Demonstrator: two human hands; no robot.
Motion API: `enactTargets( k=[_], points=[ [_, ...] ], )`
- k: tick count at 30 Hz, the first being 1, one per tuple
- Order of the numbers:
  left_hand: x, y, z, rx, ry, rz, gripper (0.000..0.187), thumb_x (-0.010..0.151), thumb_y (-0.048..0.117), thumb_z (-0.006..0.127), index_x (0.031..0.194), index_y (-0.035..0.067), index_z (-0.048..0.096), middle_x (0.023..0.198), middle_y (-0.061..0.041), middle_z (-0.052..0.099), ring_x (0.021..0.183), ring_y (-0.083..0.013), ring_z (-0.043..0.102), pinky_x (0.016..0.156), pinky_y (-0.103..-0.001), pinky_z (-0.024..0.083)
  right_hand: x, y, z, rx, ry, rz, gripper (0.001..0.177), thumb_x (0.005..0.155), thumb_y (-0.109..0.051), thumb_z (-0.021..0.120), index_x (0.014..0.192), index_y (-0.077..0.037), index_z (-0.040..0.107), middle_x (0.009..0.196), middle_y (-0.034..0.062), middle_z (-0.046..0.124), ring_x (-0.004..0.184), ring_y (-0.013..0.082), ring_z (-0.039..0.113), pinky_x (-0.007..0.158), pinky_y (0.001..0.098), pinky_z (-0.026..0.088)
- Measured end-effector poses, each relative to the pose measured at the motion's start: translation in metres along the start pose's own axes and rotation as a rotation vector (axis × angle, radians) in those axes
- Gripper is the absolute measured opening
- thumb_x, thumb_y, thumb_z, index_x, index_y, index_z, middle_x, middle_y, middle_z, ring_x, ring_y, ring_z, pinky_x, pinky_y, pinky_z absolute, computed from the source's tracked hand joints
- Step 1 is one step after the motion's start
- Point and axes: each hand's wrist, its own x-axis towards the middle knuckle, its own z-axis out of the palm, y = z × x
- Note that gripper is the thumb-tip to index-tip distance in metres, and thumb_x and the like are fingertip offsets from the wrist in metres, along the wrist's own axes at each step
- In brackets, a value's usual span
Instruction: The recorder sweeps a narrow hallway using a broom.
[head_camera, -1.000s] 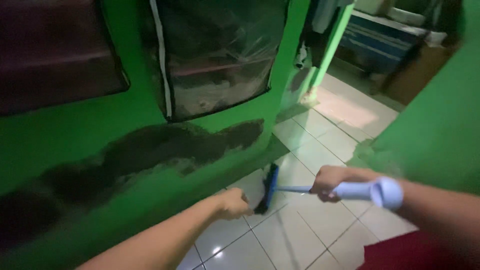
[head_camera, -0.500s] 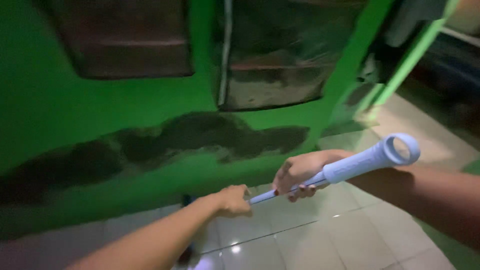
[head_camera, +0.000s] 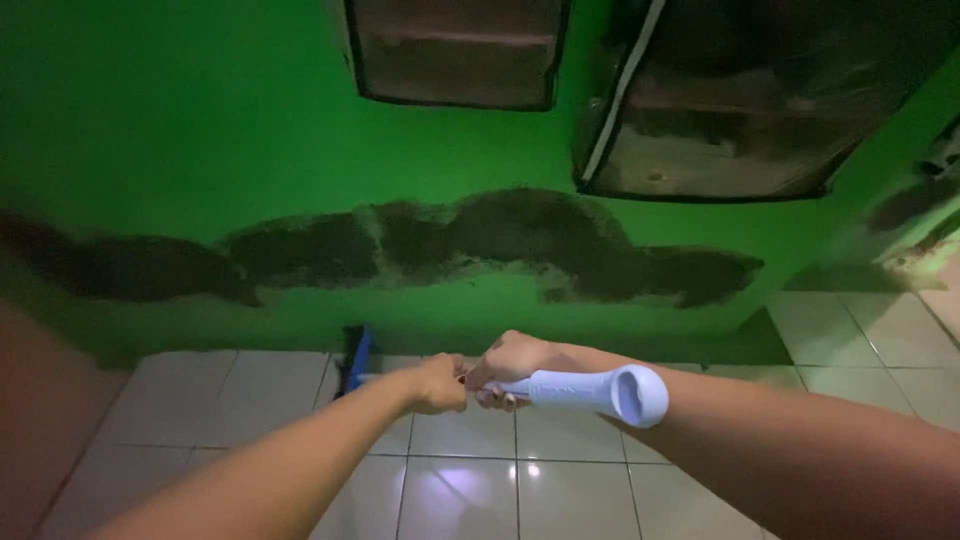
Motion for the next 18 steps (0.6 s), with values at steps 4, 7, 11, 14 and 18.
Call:
enactTargets(
  k=[4, 7, 11, 14, 18],
  points=[
    [-0.004, 0.025, 0.000, 0.137, -0.062, -0.005, 0.067, 0.069, 0.017, 0.073, 0.136, 0.021, 0.066, 0.121, -0.016, 0.073, 0.113, -0.0299, 0.069, 0.099, -0.041, 0.053, 0.002, 0.012, -0.014, -0.286, 0.106, 0.007, 0.024, 0.088, -0.024, 0.075, 0.076, -0.004, 0.075, 0.064, 0.0072, 0.068, 0.052, 0.0136, 0.062, 0.046, 0.0310, 0.048],
    [0.009, 0.050, 0.016, 0.123, -0.160, 0.017, 0.080, 0.069, 0.017, 0.074, 0.146, 0.021, 0.055, 0.123, -0.019, 0.070, 0.115, -0.0305, 0.069, 0.099, -0.042, 0.055, -0.002, 0.043, -0.049, -0.404, 0.151, 0.015, 0.027, 0.088, -0.026, 0.074, 0.071, -0.005, 0.073, 0.062, 0.0063, 0.067, 0.053, 0.0140, 0.062, 0.048, 0.0322, 0.050],
    [0.012, 0.119, 0.033, 0.200, -0.256, 0.108, 0.094, 0.069, 0.021, 0.077, 0.156, 0.021, 0.040, 0.125, -0.024, 0.070, 0.118, -0.0331, 0.066, 0.103, -0.041, 0.052, -0.027, 0.082, -0.091, -0.221, 0.209, 0.115, 0.022, 0.090, -0.023, 0.072, 0.076, -0.006, 0.076, 0.064, 0.0071, 0.068, 0.053, 0.0127, 0.061, 0.045, 0.0300, 0.047],
    [0.042, 0.146, 0.053, 0.126, -0.300, 0.248, 0.087, 0.068, 0.020, 0.076, 0.151, 0.019, 0.048, 0.133, -0.021, 0.065, 0.122, -0.0320, 0.063, 0.103, -0.041, 0.049, -0.048, 0.108, -0.120, 0.120, 0.296, 0.207, 0.016, 0.089, -0.014, 0.075, 0.080, -0.001, 0.075, 0.067, 0.0108, 0.069, 0.050, 0.0141, 0.058, 0.040, 0.0301, 0.043],
    [0.065, 0.200, 0.074, 0.265, -0.336, 0.316, 0.081, 0.070, 0.024, 0.078, 0.147, 0.015, 0.054, 0.135, -0.020, 0.065, 0.123, -0.0334, 0.062, 0.103, -0.042, 0.049, -0.075, 0.151, -0.159, 0.160, 0.301, 0.224, 0.017, 0.089, -0.014, 0.076, 0.081, 0.001, 0.073, 0.068, 0.0113, 0.067, 0.048, 0.0131, 0.056, 0.038, 0.0283, 0.041]
  ],
)
